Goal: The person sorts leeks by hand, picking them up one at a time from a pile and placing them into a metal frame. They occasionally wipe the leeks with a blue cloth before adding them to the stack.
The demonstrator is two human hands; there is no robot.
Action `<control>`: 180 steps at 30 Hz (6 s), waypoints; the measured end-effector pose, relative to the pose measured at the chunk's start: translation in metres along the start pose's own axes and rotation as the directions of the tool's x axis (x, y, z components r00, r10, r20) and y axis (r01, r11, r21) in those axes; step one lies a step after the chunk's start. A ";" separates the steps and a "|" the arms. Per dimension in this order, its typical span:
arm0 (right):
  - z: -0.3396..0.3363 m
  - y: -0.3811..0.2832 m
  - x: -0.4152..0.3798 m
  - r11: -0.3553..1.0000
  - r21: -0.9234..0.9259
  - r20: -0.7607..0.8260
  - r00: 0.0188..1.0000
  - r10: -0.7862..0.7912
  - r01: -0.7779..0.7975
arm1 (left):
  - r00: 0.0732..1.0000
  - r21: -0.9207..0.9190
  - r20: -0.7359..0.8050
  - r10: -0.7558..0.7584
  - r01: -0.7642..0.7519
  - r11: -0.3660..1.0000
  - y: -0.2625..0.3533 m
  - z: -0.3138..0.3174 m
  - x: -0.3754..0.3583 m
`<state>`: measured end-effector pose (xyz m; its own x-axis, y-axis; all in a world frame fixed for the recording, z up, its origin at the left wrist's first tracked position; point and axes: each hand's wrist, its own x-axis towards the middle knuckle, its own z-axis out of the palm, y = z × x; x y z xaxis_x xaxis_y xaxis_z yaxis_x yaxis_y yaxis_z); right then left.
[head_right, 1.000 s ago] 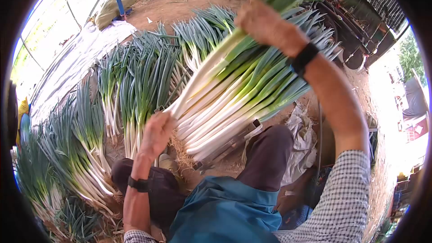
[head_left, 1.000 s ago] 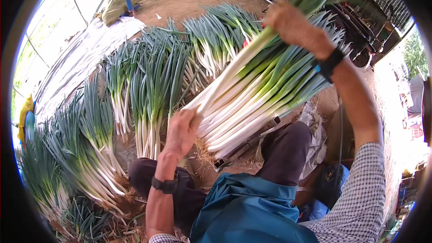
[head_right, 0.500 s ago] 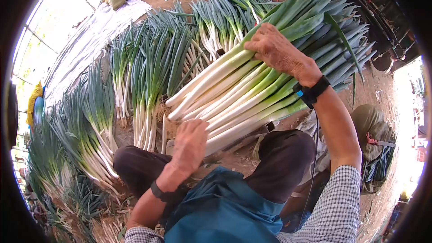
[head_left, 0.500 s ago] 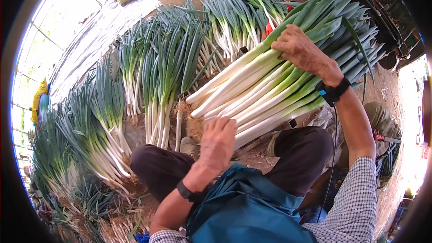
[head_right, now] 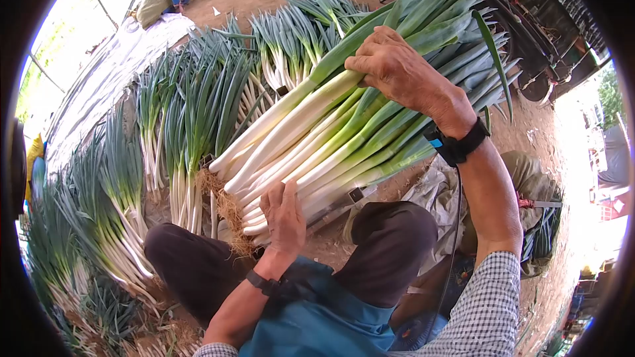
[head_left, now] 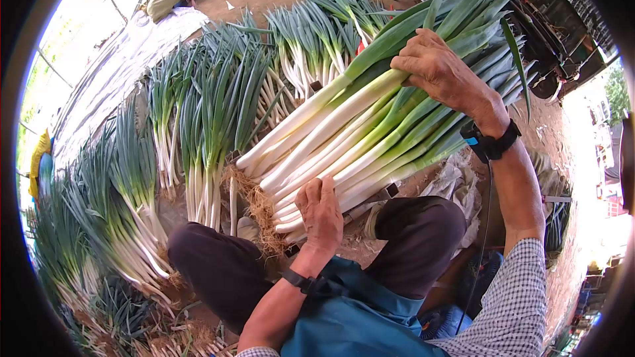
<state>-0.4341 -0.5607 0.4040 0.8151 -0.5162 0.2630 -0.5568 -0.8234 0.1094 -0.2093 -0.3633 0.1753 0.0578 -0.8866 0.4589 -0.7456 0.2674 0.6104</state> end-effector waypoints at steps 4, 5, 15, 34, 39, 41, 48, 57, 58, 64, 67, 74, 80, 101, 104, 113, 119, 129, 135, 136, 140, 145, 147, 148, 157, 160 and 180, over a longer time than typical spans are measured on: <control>0.006 -0.016 -0.009 0.996 0.081 0.028 0.999 0.031 -0.033 | 0.998 0.012 -0.019 0.058 -0.058 0.998 -0.002 0.006 -0.010; 0.021 -0.018 -0.017 0.996 0.091 0.025 1.000 0.008 -0.010 | 0.996 0.035 -0.031 0.085 -0.083 0.996 -0.004 0.006 -0.011; 0.073 -0.020 -0.030 0.964 0.263 0.128 0.992 0.003 -0.037 | 0.988 0.002 -0.152 -0.001 0.002 1.000 0.007 0.005 -0.013; -0.002 -0.005 -0.174 -0.074 0.923 0.137 0.143 0.980 -0.378 | 0.997 0.018 0.038 -0.067 0.066 0.998 -0.018 -0.012 0.004; -0.003 0.061 -0.170 -0.040 0.977 0.070 0.137 0.988 -0.211 | 0.995 -0.008 0.045 -0.088 0.088 0.996 -0.023 -0.009 0.001; -0.005 0.108 -0.162 0.126 0.969 -0.076 0.231 0.970 -0.212 | 0.997 -0.006 0.028 -0.075 0.075 0.997 -0.022 -0.010 0.003; -0.004 0.092 -0.062 0.790 -0.237 -0.469 0.779 0.418 -0.566 | 0.994 -0.035 0.062 -0.087 0.089 0.995 -0.022 -0.012 0.004; 0.065 0.003 -0.057 0.985 -0.062 -0.148 0.977 0.152 -0.162 | 0.998 0.010 0.044 -0.041 0.041 0.999 -0.025 -0.006 0.003; 0.067 0.004 -0.052 0.991 -0.072 -0.204 0.974 0.097 -0.114 | 0.999 0.023 0.039 -0.029 0.028 0.999 -0.024 -0.006 0.002; 0.058 -0.005 -0.059 0.989 -0.093 -0.125 0.987 0.100 -0.112 | 0.999 0.013 0.036 -0.002 0.001 1.000 -0.026 -0.007 0.001; 0.058 -0.011 -0.070 0.971 -0.103 -0.075 0.975 0.209 -0.216 | 0.999 0.034 0.046 -0.015 0.014 0.999 -0.024 -0.008 0.003; 0.082 0.001 -0.070 0.971 -0.113 -0.055 0.978 0.203 -0.208 | 0.998 0.046 0.044 -0.036 0.034 0.998 -0.022 -0.007 0.008; 0.091 -0.021 -0.060 0.971 -0.011 -0.119 0.964 0.237 -0.240 | 0.998 -0.084 -0.055 -0.013 0.008 0.996 -0.022 -0.003 0.009; 0.147 0.000 -0.073 0.928 0.105 -0.268 0.889 0.372 -0.357 | 0.298 -0.212 -0.082 -0.951 0.927 0.308 -0.378 -0.304 -0.261; 0.153 0.015 -0.080 0.915 0.115 -0.250 0.880 0.404 -0.388 | 0.222 -0.056 -0.295 -0.929 0.967 0.249 -0.375 -0.273 -0.297; 0.149 0.018 -0.086 0.888 0.072 -0.167 0.872 0.461 -0.455 | -0.233 -0.654 -0.145 -0.961 0.752 -0.084 -0.463 -0.319 -0.284; 0.147 0.031 -0.095 0.872 0.127 -0.140 0.862 0.488 -0.473 | 0.200 -0.034 -0.535 -0.821 0.966 0.258 -0.486 -0.410 -0.351; 0.151 0.057 -0.112 0.822 0.138 -0.055 0.825 0.563 -0.552 | 0.307 0.268 -0.476 -0.824 0.943 0.196 -0.491 -0.396 -0.387; 0.146 0.049 -0.106 0.847 0.199 -0.064 0.856 0.513 -0.493 | 0.220 0.457 -0.538 -0.814 0.887 -0.062 -0.445 -0.334 -0.296; 0.145 0.047 -0.105 0.850 0.188 -0.072 0.856 0.511 -0.492 | 0.406 0.558 -0.502 -0.764 0.827 0.072 -0.454 -0.327 -0.296; 0.144 0.043 -0.107 0.841 0.143 -0.053 0.845 0.533 -0.522 | 0.509 0.439 -0.220 -0.832 0.814 0.381 -0.482 -0.316 -0.249; 0.139 0.045 -0.117 0.821 0.152 -0.037 0.827 0.562 -0.551 | 0.403 0.456 -0.112 -0.908 0.833 0.313 -0.549 -0.303 -0.197; 0.136 0.045 -0.120 0.800 0.141 -0.012 0.807 0.591 -0.584 | 0.558 0.511 -0.209 -0.803 0.762 0.397 -0.600 -0.287 -0.211; 0.132 0.041 -0.118 0.777 0.121 0.001 0.783 0.622 -0.617 | 0.508 0.529 -0.177 -0.843 0.771 0.354 -0.603 -0.290 -0.196; 0.102 0.058 -0.148 0.719 -0.031 0.100 0.713 0.694 -0.695 | 0.298 0.807 -0.380 -0.875 0.569 -0.157 -0.651 -0.260 -0.156; 0.105 0.055 -0.154 0.686 0.032 0.077 0.686 0.723 -0.727 | 0.252 0.797 -0.374 -0.892 0.580 -0.170 -0.662 -0.264 -0.155; 0.138 0.033 -0.114 0.812 0.176 -0.031 0.822 0.569 -0.556 | 0.246 -0.706 0.601 -0.761 0.609 -0.361 -0.435 -0.310 -0.159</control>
<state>-0.5232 -0.5615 0.2457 0.3480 -0.8856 0.3076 -0.8773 -0.4233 -0.2263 0.3118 -0.2216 0.0373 0.1823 -0.6479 -0.7395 0.7735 -0.3699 0.5147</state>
